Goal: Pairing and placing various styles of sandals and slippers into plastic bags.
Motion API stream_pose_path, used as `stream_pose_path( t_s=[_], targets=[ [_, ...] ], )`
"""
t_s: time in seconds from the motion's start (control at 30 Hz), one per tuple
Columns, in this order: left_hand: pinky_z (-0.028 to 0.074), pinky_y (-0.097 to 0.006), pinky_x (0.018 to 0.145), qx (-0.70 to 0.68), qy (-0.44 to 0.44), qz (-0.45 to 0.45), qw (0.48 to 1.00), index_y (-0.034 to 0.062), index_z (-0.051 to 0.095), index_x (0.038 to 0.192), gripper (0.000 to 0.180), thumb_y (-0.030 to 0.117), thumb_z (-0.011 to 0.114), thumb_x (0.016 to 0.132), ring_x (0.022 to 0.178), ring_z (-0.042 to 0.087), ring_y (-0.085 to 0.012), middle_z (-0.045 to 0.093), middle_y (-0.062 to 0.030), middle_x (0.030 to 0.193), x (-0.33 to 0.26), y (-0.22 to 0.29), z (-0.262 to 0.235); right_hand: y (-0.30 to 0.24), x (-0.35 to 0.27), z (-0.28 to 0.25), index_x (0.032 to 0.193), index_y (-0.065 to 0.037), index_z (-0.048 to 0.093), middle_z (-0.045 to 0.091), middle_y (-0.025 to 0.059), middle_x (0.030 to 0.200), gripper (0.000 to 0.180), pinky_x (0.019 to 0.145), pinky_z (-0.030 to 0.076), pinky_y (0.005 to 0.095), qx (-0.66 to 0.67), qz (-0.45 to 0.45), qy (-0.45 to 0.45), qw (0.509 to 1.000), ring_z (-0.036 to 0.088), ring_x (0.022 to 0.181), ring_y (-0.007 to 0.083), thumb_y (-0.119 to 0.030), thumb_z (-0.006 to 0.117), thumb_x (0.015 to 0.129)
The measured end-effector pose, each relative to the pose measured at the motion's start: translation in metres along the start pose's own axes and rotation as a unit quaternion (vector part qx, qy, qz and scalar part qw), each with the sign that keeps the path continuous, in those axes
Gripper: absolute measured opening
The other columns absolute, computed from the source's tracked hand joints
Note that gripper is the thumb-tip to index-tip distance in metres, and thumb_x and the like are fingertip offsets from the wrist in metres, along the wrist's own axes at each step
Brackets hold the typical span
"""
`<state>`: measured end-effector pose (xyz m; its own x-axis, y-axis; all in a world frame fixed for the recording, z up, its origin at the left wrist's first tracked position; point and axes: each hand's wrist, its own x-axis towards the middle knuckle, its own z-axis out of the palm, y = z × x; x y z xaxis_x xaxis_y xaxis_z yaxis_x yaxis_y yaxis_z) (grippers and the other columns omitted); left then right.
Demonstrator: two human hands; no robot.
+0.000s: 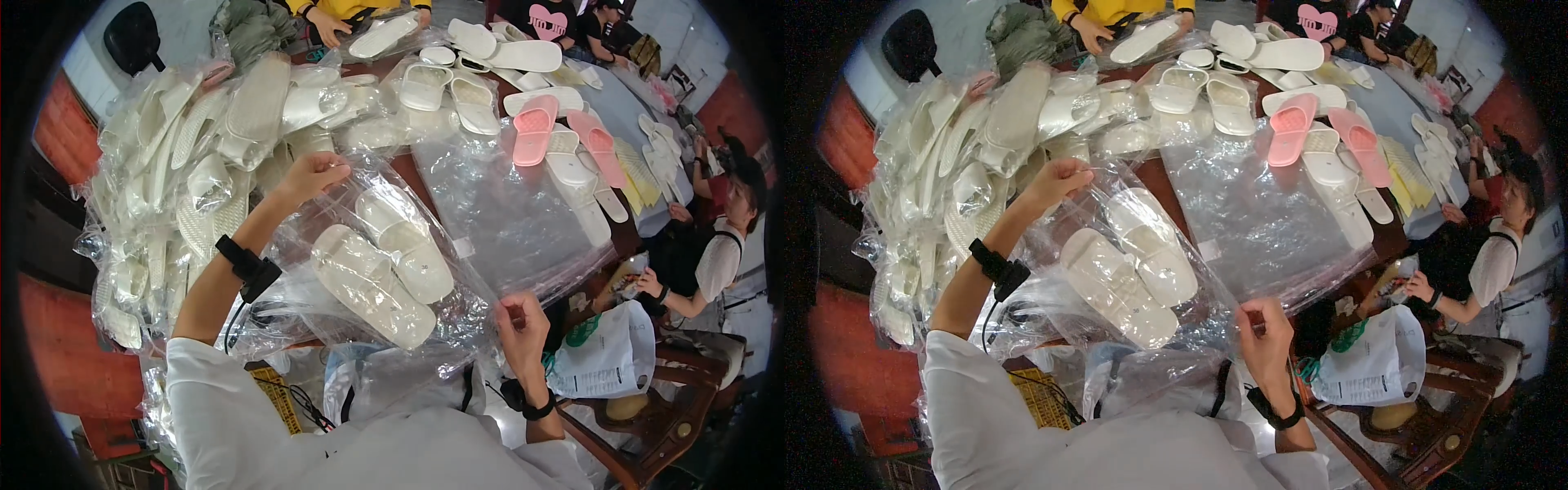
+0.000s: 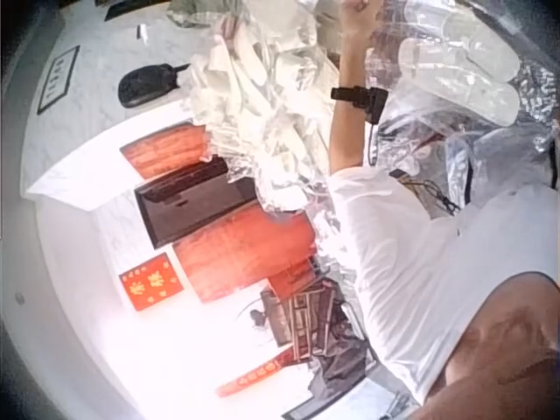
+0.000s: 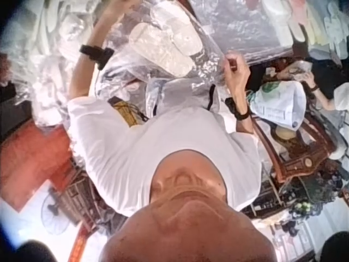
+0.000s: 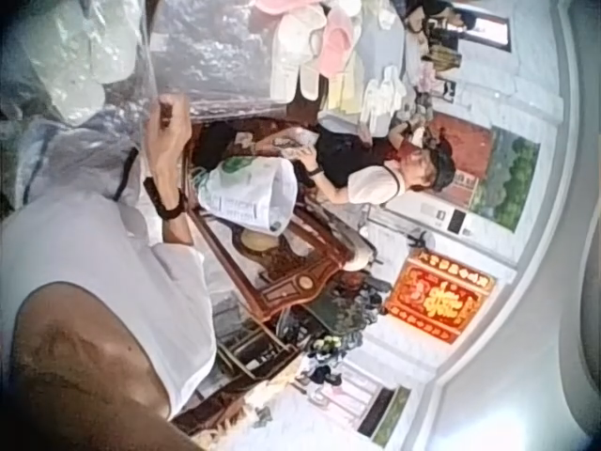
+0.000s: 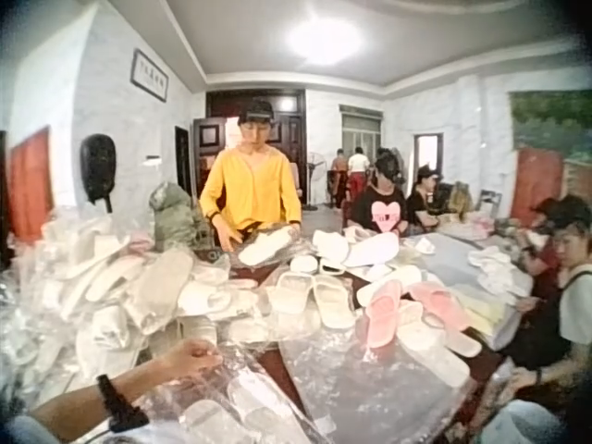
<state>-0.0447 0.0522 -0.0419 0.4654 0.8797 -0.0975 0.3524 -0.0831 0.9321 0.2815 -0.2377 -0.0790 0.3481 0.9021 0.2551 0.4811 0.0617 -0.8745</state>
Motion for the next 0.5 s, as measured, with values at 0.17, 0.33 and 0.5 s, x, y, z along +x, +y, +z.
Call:
stream_pose_path(
  t_s=[0.17,0.33,0.5],
  targets=[
    [0.041,-0.020,0.054,0.039,0.005,0.023,0.999,0.0035,0.068,0.101,0.021,0.022,0.067,0.090,0.061,0.051,-0.0051,0.060,0.0024,0.071,-0.002,0.012,0.020,0.023,-0.014,-0.012,0.088,-0.002,0.059,0.059,-0.0007,0.080,0.008,0.063,0.044,0.0183,0.043,0.062,-0.046,0.996,0.055,0.070,0.0036,0.000,0.066,0.085],
    [0.040,-0.019,0.058,0.054,-0.014,0.036,0.998,0.0058,0.065,0.102,0.018,0.022,0.063,0.094,0.067,0.050,-0.0030,0.059,0.0048,0.075,-0.011,0.034,0.035,0.005,-0.018,-0.053,0.101,0.000,0.060,0.061,0.0032,0.084,0.015,0.065,0.046,0.0226,-0.034,0.064,-0.221,0.973,0.059,0.077,0.0101,0.003,0.059,0.086],
    [0.045,-0.023,0.062,0.046,-0.050,0.079,0.995,0.0051,0.067,0.101,0.020,0.022,0.066,0.091,0.071,0.055,-0.0059,0.063,0.0016,0.079,-0.010,0.035,0.051,-0.019,0.013,-0.063,0.103,0.000,0.061,0.062,0.0076,0.088,0.014,0.068,0.046,0.0248,-0.032,0.020,-0.139,0.990,0.057,0.076,0.0134,0.001,0.054,0.091]
  ],
)
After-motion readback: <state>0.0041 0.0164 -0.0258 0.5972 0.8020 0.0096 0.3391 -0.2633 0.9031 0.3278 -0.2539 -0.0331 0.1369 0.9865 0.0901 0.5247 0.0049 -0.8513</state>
